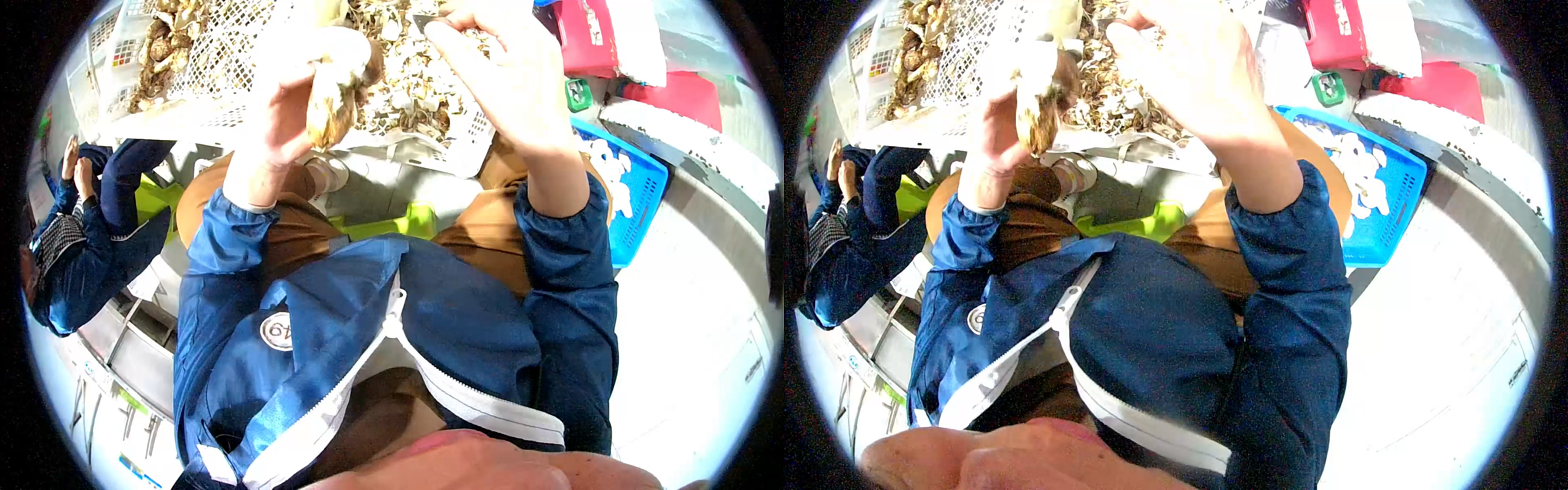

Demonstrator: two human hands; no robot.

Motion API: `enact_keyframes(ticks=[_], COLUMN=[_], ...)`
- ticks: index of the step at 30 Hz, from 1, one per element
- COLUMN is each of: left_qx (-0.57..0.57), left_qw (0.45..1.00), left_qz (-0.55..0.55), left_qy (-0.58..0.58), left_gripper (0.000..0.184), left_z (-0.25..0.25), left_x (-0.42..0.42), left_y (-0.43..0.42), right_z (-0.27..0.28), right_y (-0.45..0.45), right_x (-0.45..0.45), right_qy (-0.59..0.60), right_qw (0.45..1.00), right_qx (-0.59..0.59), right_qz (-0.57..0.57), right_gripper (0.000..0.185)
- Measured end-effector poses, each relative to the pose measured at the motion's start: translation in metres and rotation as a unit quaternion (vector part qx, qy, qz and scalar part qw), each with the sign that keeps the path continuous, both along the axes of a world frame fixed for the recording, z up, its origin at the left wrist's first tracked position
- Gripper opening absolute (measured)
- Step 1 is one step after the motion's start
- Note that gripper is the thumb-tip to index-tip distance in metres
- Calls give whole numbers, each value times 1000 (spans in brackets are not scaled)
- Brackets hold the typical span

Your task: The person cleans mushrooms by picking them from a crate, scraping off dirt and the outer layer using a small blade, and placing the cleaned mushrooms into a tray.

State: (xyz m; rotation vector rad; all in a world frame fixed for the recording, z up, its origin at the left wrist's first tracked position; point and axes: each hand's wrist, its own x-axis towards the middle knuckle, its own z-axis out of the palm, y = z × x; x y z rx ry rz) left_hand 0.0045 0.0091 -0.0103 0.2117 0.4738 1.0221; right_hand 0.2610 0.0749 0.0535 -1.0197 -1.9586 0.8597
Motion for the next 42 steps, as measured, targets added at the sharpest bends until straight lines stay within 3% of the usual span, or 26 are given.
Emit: enact_keyframes(ticks=[2,4,5,10,11,15,19,22,23,26,38,42], left_qx=[-40,-92,-43,-60,-63,-51,-43,-23,-35,-1,-20,2], left_qw=[998,992,998,996,996,990,981,982,980,977,970,966], left_qz=[52,75,31,58,62,100,108,84,108,106,107,106], left_qy=[18,35,-30,14,24,87,158,170,164,186,216,234], left_gripper=[45,46,49,44,43,35,32,32,33,33,33,33], left_z=[-8,-11,-14,5,4,3,7,12,5,12,11,16], left_x=[5,10,9,33,34,38,48,51,48,51,48,47], left_y=[1,2,3,-3,-3,-7,-8,-4,-7,-7,-5,-4], right_z=[3,18,17,-7,-6,-10,-25,-26,-41,-43,-33,-32], right_y=[-1,-9,-10,-20,-19,-7,-11,-10,-12,-15,-22,-20], right_x=[-2,-13,-18,-28,-29,-31,-33,-34,-33,-37,-34,-31], right_qy=[-54,-42,-30,12,-19,57,46,12,-68,-37,-92,-47], right_qw=[998,998,995,984,988,998,999,994,992,991,995,998], right_qx=[32,-48,-93,-180,-152,19,20,104,110,128,26,-35], right_qz=[-6,-22,-27,-13,-22,29,14,18,-8,-17,-18,-19], right_gripper=[12,13,13,9,9,11,11,10,11,10,12,11])
